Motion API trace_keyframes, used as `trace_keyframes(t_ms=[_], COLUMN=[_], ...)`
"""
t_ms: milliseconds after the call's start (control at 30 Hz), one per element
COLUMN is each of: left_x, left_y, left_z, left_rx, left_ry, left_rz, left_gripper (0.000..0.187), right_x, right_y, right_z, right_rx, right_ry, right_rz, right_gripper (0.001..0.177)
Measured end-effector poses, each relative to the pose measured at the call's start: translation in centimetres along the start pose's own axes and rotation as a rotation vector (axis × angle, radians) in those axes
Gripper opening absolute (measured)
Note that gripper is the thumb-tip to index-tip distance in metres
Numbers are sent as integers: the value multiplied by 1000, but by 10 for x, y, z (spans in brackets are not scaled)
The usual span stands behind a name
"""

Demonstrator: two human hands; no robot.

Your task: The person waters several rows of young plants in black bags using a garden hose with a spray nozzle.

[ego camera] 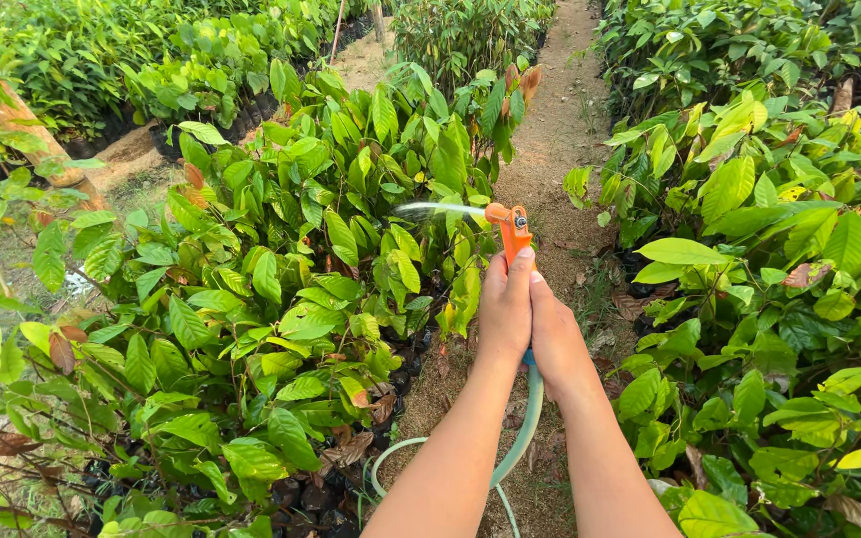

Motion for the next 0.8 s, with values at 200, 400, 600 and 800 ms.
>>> trace_keyframes(t_ms=[200,400,600,800], left_x=[-13,-14,-12,-29], left_y=[9,10,16,8], left_z=[-6,-6,1,-20], left_rx=[-51,-33,-92,-234], left_ry=[29,30,59,76], left_rz=[53,46,56,261], left_gripper=[43,43,43,56], right_x=[12,10,3,23], right_y=[-6,-8,-12,-59], right_z=[10,11,25,71], right_rx=[60,32,65,72], right_ry=[14,-22,-39,-2], right_rz=[11,54,50,193], right_gripper=[53,52,55,58])
Point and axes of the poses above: each hand's wrist, its own z-axis towards the middle knuckle, its own x-axis out of the back of the hand, y = z × x, the point moved 4 cm from there along z, towards the middle knuckle, and after that the axes turned 15 degrees about y, right-handed, at the moved point
